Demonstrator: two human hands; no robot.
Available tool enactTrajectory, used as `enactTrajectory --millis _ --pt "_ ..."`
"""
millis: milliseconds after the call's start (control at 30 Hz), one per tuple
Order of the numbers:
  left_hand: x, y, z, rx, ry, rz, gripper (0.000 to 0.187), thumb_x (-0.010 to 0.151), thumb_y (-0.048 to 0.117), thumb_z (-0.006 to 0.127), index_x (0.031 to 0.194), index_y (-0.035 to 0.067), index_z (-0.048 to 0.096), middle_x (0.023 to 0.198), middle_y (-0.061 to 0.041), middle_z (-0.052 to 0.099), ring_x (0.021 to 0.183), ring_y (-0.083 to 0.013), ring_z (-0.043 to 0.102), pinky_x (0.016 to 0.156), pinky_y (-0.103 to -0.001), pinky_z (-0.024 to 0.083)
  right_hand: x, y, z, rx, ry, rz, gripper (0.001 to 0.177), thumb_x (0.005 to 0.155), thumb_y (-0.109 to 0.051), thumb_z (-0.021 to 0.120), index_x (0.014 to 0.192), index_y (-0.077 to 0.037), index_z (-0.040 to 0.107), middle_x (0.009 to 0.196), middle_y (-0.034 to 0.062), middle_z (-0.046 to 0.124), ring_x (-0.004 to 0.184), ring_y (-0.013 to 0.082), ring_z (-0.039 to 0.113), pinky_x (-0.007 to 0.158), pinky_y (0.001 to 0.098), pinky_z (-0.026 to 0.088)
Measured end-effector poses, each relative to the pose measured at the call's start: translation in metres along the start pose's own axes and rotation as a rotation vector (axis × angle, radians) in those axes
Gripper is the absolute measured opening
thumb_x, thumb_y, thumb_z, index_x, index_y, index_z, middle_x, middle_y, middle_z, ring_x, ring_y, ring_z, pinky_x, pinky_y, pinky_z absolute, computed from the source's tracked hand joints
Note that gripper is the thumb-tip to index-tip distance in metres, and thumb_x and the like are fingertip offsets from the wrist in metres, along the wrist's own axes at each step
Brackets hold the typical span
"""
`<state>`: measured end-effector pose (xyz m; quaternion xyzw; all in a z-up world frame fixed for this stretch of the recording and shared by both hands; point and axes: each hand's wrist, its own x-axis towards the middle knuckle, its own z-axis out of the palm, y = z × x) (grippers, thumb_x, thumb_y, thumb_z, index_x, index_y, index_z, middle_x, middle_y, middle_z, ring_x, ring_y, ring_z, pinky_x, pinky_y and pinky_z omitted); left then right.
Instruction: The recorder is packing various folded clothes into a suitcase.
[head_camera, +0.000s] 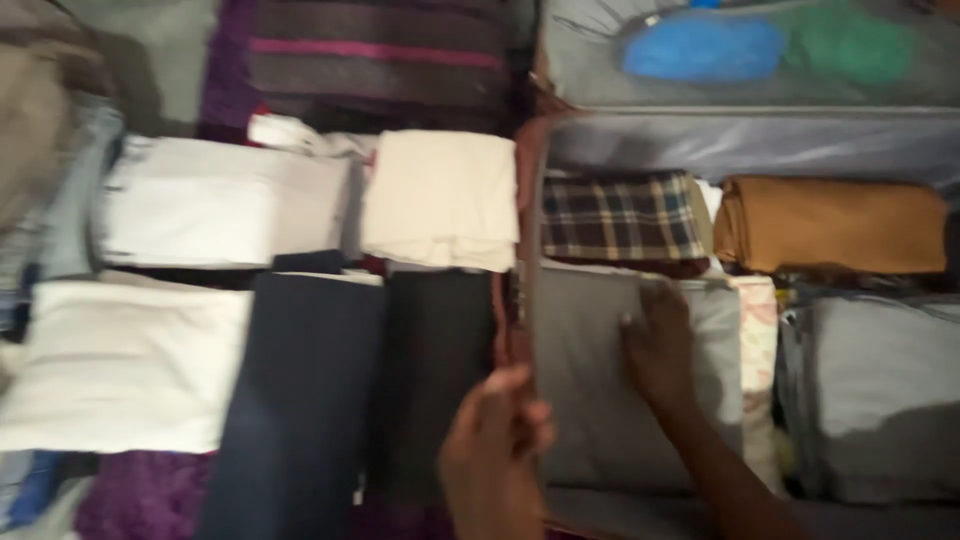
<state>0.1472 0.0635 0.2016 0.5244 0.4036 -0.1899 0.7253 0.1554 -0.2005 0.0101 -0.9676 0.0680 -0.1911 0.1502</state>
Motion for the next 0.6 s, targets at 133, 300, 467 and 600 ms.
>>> enactTrajectory --millis 133,300,467,600 --pt "0.065 -0.079 -0.097 -0.23 -0.089 -0.038 0.043 0.096 0.046 0.064 0.109 0.006 0.074 0.075 -0.013 0.073 0.064 -0.0238 0.068 0.06 -0.04 0.058 0.013 -0.073 -0.069 0.644 -0.201 0.823 0.055 0.097 -0.039 0.062 0.14 -0.004 0.061 0.136 0.0168 0.062 0.127 0.0331 0.054 0.107 0.0439 0.042" --pt "0.059 -0.037 -0.149 0.12 0.176 0.511 0.033 0.094 0.027 0.072 0.115 0.001 0.074 0.084 -0.016 0.073 0.073 -0.0235 0.066 0.065 -0.034 0.056 -0.012 -0.191 -0.142 0.749 -0.168 0.967 0.054 0.101 -0.047 0.05 0.136 -0.008 0.064 0.133 0.0067 0.067 0.121 0.0211 0.063 0.105 0.0391 0.045" --pt "0.049 0.045 -0.191 1.004 0.6 0.999 0.052 0.079 0.029 0.079 0.124 0.007 0.066 0.12 -0.017 0.069 0.114 -0.0364 0.065 0.096 -0.049 0.052 -0.118 -0.172 -0.033 1.884 -0.106 0.644 0.037 0.115 -0.031 0.058 0.124 0.004 0.06 0.117 0.0292 0.064 0.109 0.042 0.068 0.095 0.0581 0.058" --pt "0.091 0.033 -0.239 1.131 0.599 0.779 0.08 0.069 0.039 0.087 0.137 0.006 0.059 0.131 -0.024 0.059 0.122 -0.0425 0.058 0.099 -0.054 0.049 -0.139 -0.242 0.02 2.263 -0.855 1.031 0.051 0.102 -0.035 0.06 0.14 -0.001 0.05 0.135 0.0218 0.058 0.117 0.0307 0.064 0.102 0.0525 0.054"
